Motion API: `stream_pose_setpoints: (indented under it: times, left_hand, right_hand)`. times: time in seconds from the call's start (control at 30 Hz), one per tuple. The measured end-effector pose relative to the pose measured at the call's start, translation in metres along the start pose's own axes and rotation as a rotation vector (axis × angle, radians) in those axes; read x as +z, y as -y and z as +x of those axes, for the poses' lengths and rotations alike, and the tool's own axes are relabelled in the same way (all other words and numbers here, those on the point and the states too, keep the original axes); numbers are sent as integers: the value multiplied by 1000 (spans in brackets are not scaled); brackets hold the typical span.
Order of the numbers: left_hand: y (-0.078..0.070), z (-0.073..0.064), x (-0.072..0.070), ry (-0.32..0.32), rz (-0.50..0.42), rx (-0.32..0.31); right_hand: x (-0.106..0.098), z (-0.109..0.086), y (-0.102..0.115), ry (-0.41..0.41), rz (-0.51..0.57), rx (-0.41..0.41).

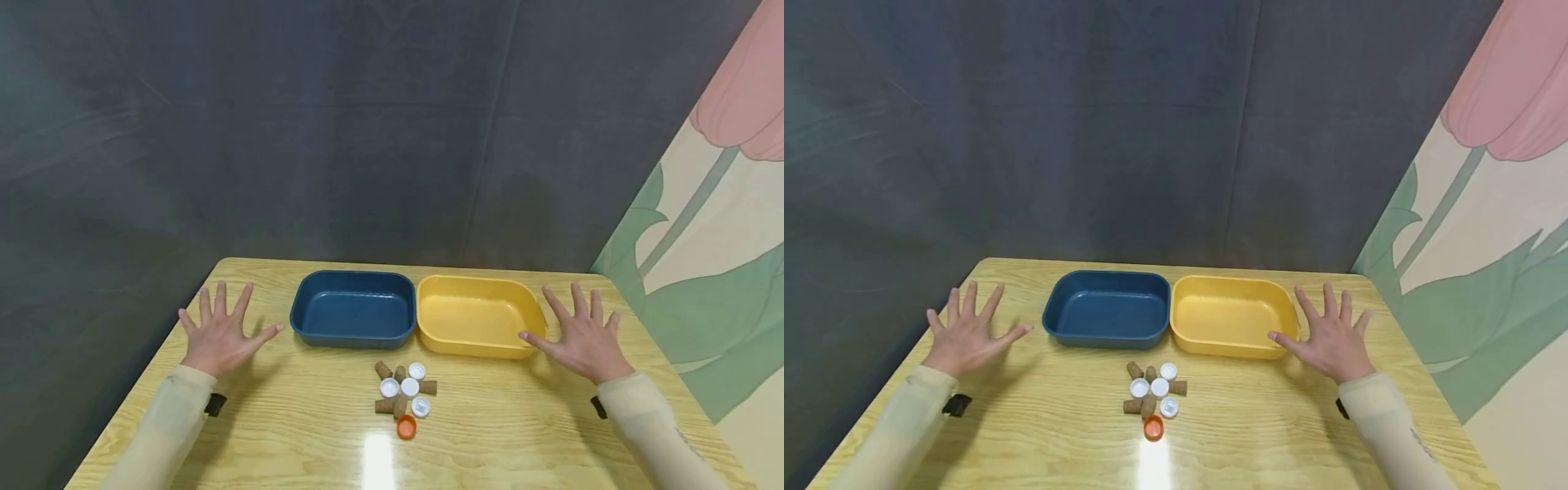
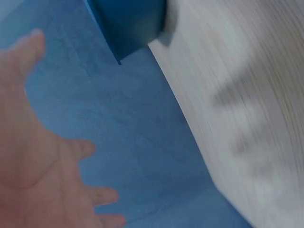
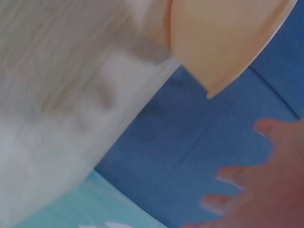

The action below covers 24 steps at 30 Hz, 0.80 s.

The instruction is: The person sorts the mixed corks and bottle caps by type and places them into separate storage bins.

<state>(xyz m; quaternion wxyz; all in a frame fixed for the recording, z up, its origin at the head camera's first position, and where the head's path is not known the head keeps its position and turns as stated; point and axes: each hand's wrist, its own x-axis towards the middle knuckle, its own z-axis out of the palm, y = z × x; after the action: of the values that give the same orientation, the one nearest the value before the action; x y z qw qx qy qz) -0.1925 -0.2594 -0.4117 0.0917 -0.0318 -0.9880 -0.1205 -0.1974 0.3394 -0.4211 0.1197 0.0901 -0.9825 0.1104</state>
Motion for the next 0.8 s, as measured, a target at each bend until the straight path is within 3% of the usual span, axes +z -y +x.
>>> stream_pose_setpoints:
  times: [0.17, 0.27, 0.37, 0.53, 0.63, 0.8]
  left_hand:
    - [-7, 10, 1, -4, -141, 43]
    - [-14, 15, 2, 25, -232, 48]
    - [-22, 19, 7, 55, -296, 29]
    - [-34, 28, 19, 48, -307, 24]
    - [-39, 32, 25, 52, -281, 27]
    - [-44, 34, 34, 88, -249, 29]
  right_hand:
    - [0, 0, 25, -72, 237, -106]
    - [2, -6, 50, -51, 406, -165]
    - [9, -14, 72, 45, 599, -214]
    - [27, -20, 97, 290, 869, -230]
    - [40, -20, 106, 402, 935, -220]
    - [62, -19, 115, 480, 903, -222]
